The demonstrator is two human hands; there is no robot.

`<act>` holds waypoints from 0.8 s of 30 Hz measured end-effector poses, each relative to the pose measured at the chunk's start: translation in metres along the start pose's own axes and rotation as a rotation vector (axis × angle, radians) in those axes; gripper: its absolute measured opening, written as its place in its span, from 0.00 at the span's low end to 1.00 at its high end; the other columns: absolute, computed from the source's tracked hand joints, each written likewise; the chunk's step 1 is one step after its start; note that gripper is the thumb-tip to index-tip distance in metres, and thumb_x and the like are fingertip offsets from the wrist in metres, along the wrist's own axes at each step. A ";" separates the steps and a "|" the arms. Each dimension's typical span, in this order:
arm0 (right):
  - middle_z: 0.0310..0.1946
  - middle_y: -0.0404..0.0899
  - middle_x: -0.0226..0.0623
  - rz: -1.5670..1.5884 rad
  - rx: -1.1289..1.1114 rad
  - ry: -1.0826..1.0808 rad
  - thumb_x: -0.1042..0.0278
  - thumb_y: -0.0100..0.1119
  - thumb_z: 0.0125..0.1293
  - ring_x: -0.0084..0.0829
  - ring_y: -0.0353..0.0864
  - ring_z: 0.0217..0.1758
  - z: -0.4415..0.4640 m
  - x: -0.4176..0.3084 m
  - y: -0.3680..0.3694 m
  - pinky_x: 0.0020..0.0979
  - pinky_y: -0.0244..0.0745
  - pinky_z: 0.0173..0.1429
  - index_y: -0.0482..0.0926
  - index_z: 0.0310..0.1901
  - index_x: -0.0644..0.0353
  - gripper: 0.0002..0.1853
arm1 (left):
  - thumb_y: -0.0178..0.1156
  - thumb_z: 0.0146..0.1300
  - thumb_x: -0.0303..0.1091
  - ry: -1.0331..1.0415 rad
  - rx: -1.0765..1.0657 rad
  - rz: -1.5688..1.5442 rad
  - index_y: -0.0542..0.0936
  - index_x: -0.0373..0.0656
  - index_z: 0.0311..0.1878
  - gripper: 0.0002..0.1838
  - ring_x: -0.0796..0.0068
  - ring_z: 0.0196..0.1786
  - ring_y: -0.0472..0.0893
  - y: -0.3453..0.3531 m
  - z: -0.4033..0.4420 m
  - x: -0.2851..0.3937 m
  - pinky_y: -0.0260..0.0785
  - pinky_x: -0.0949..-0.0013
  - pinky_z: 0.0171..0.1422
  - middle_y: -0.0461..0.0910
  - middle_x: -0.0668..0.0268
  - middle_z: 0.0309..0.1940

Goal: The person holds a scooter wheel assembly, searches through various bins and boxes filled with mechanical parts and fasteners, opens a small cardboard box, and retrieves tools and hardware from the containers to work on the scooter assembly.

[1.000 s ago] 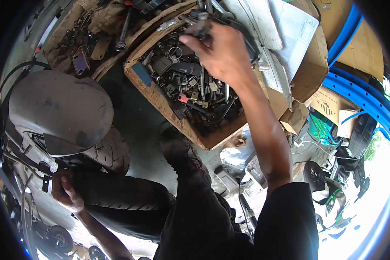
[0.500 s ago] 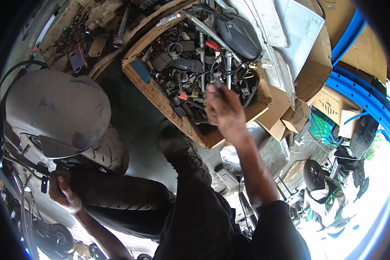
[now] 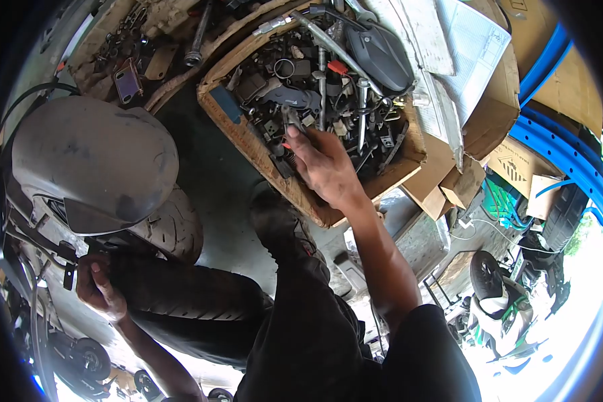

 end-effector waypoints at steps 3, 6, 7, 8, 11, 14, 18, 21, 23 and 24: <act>0.16 0.67 0.24 -0.470 0.249 -0.096 0.47 0.53 0.73 0.16 0.66 0.23 0.002 0.003 -0.015 0.28 0.59 0.24 0.82 0.41 0.66 0.24 | 0.46 0.73 0.45 -0.010 -0.019 0.001 0.77 0.34 0.32 0.23 0.72 0.25 0.71 0.000 0.002 0.001 0.61 0.68 0.30 0.75 0.63 0.24; 0.17 0.69 0.28 -0.341 0.296 -0.318 0.49 0.55 0.72 0.18 0.65 0.24 0.028 -0.007 0.000 0.27 0.61 0.29 0.82 0.42 0.66 0.22 | 0.46 0.72 0.45 0.017 -0.021 -0.001 0.77 0.34 0.32 0.23 0.72 0.25 0.71 0.001 0.002 0.001 0.62 0.69 0.31 0.75 0.63 0.24; 0.20 0.72 0.31 -0.377 0.317 -0.174 0.51 0.56 0.71 0.19 0.66 0.25 0.037 -0.011 0.002 0.26 0.63 0.30 0.82 0.42 0.66 0.21 | 0.46 0.72 0.45 0.017 -0.019 -0.013 0.77 0.34 0.32 0.23 0.72 0.25 0.71 0.001 0.001 0.000 0.62 0.69 0.32 0.75 0.63 0.24; 0.20 0.72 0.31 -0.377 0.321 -0.175 0.51 0.56 0.71 0.19 0.66 0.25 0.044 -0.009 0.003 0.26 0.63 0.30 0.82 0.42 0.66 0.21 | 0.47 0.72 0.45 0.016 -0.012 -0.025 0.76 0.34 0.31 0.23 0.72 0.25 0.71 0.001 0.001 -0.001 0.62 0.69 0.32 0.75 0.62 0.24; 0.17 0.70 0.28 -0.417 0.441 -0.396 0.52 0.58 0.71 0.18 0.62 0.21 0.050 -0.017 0.004 0.28 0.59 0.25 0.81 0.36 0.66 0.20 | 0.47 0.72 0.47 -0.057 -0.011 -0.021 0.76 0.34 0.31 0.23 0.73 0.26 0.71 -0.001 -0.003 -0.003 0.62 0.70 0.34 0.74 0.63 0.24; 0.15 0.64 0.23 -0.148 0.360 -0.438 0.53 0.59 0.70 0.15 0.59 0.16 0.043 -0.055 0.005 0.25 0.51 0.20 0.80 0.32 0.62 0.18 | 0.47 0.73 0.48 -0.005 -0.004 0.025 0.76 0.34 0.31 0.24 0.75 0.27 0.70 0.000 0.001 0.004 0.62 0.70 0.34 0.74 0.65 0.24; 0.27 0.73 0.34 0.260 -0.600 -0.609 0.47 0.52 0.72 0.28 0.71 0.21 0.078 -0.141 -0.013 0.31 0.64 0.23 0.73 0.46 0.61 0.21 | 0.48 0.72 0.45 0.035 0.000 -0.012 0.77 0.34 0.31 0.23 0.73 0.25 0.72 0.002 0.001 0.003 0.62 0.70 0.31 0.75 0.63 0.24; 0.23 0.67 0.27 -0.042 0.027 -0.521 0.44 0.47 0.73 0.22 0.63 0.18 0.024 -0.156 0.005 0.25 0.56 0.20 0.73 0.44 0.59 0.22 | 0.47 0.73 0.46 0.038 0.016 0.005 0.77 0.34 0.31 0.23 0.70 0.28 0.74 0.002 -0.002 0.004 0.64 0.68 0.35 0.76 0.62 0.25; 0.15 0.54 0.18 -0.014 -0.082 -0.396 0.33 0.40 0.72 0.14 0.47 0.13 0.007 -0.130 -0.003 0.22 0.42 0.17 0.72 0.41 0.59 0.30 | 0.47 0.73 0.47 0.032 0.025 0.028 0.77 0.34 0.32 0.24 0.67 0.31 0.76 0.002 -0.004 0.000 0.67 0.66 0.38 0.77 0.61 0.27; 0.15 0.54 0.18 -0.008 -0.077 -0.302 0.29 0.37 0.70 0.13 0.46 0.13 -0.006 -0.114 -0.005 0.22 0.41 0.17 0.71 0.42 0.58 0.34 | 0.47 0.73 0.47 0.015 0.029 0.038 0.77 0.34 0.32 0.24 0.67 0.31 0.76 0.001 -0.004 -0.001 0.67 0.66 0.38 0.77 0.61 0.27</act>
Point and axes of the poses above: each hand's wrist, its own z-axis towards the middle knuckle, its own y-axis out of the palm, x = y × z, the point moved 4 cm from there along z, towards the middle knuckle
